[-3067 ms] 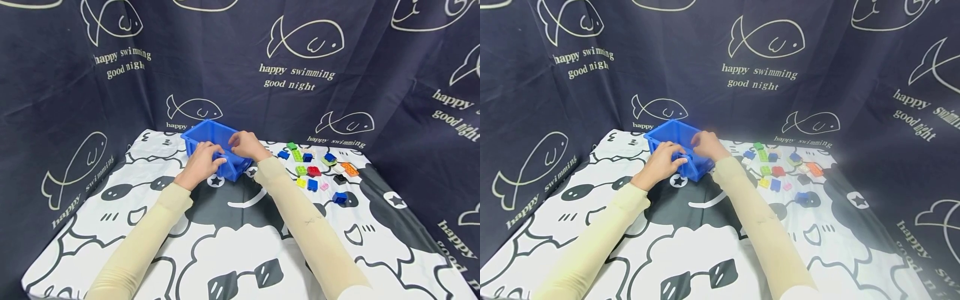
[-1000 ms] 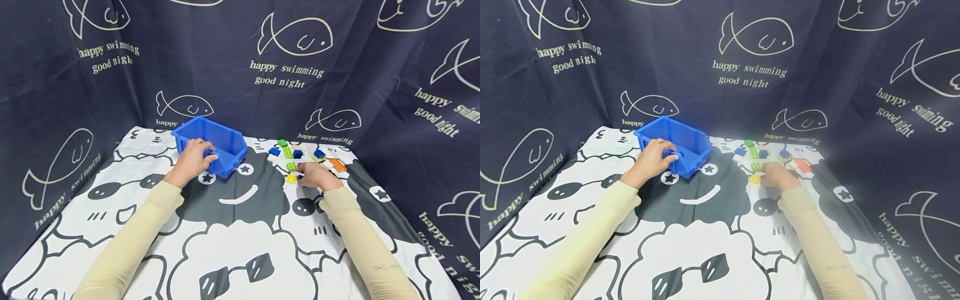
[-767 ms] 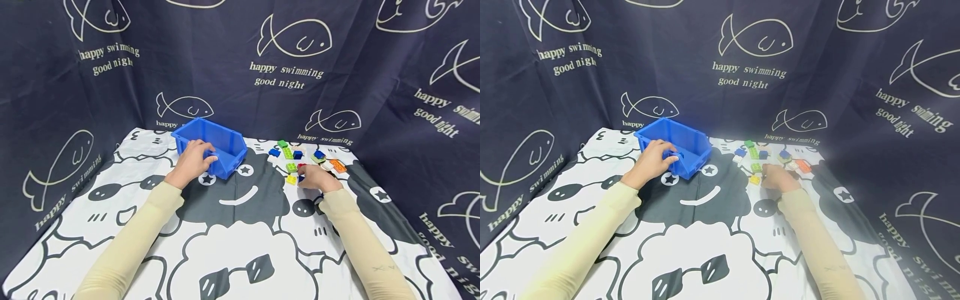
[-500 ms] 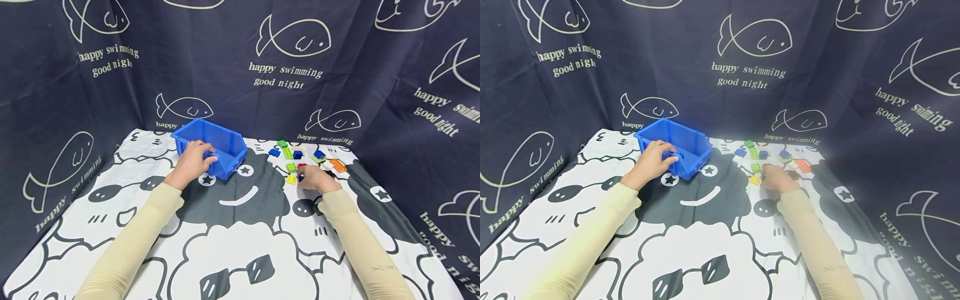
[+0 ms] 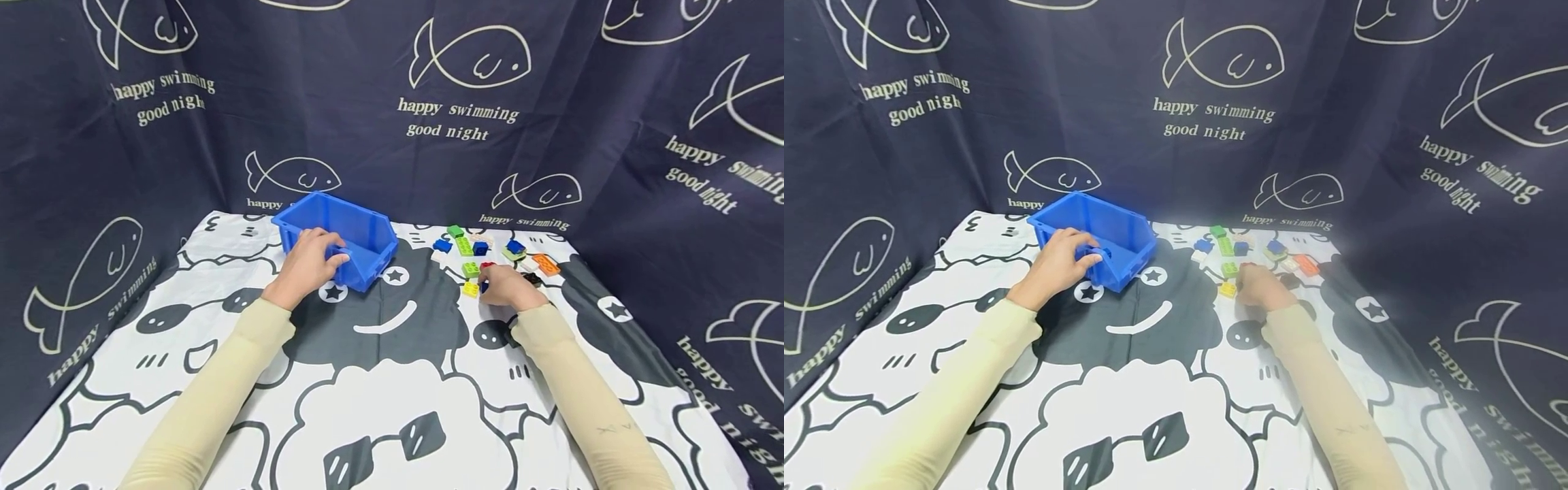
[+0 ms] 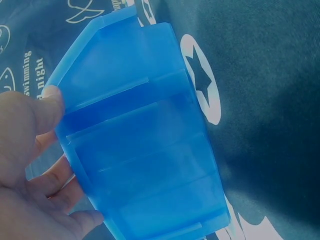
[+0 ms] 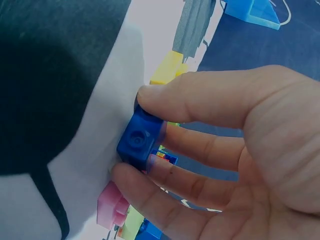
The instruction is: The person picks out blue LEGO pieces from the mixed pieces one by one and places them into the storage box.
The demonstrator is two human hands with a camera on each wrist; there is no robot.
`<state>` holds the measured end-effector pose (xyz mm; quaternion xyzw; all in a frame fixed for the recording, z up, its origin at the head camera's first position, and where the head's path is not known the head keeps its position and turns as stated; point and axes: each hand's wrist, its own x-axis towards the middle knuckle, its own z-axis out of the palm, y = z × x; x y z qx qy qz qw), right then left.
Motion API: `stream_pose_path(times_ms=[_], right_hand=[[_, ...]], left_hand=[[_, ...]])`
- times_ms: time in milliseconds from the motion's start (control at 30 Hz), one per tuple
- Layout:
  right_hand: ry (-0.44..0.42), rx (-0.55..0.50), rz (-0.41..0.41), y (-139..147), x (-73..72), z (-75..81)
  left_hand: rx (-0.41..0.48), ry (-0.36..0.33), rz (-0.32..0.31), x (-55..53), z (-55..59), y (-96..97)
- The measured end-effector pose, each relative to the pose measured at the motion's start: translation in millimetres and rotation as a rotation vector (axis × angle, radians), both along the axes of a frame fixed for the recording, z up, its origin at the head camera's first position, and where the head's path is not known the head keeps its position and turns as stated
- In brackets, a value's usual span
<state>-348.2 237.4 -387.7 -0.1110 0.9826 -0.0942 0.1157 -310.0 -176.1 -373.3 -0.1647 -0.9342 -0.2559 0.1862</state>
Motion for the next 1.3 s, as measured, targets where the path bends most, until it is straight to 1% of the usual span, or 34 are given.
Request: stream_pose_path(times_ms=[100,333,500,667,833,1033,1300], right_hand=[[-0.006,0.004,-0.004,-3,0.8,1.4],[0.027,0.003,0.007,-2,1.1,1.0],[0.026,0.005,0.008,-1,-0.2,1.3],[0.019,0.001,0.015,-1,2.0,4.3],[0.006,-0.032,-0.005,1,6.3,11.2],[0.043,-0.073,0.011,1,11.0,22.3],[0.078,-0.075,0.017,-1,14.3,28.6]], left_hand=[[-0.001,-0.006,0.009,-0.2,0.2,-1.4],[0.004,-0.022,0.012,-1.1,0.0,-0.9],[0.002,-0.018,0.014,-1.1,0.2,-1.0],[0.000,-0.022,0.014,-0.2,0.4,-1.1],[0.004,-0.030,0.013,-0.7,0.0,-1.2],[0.005,-0.024,0.016,-1.3,-0.1,-1.7],[0.000,-0.047,0.027,-0.7,-0.3,-1.4]])
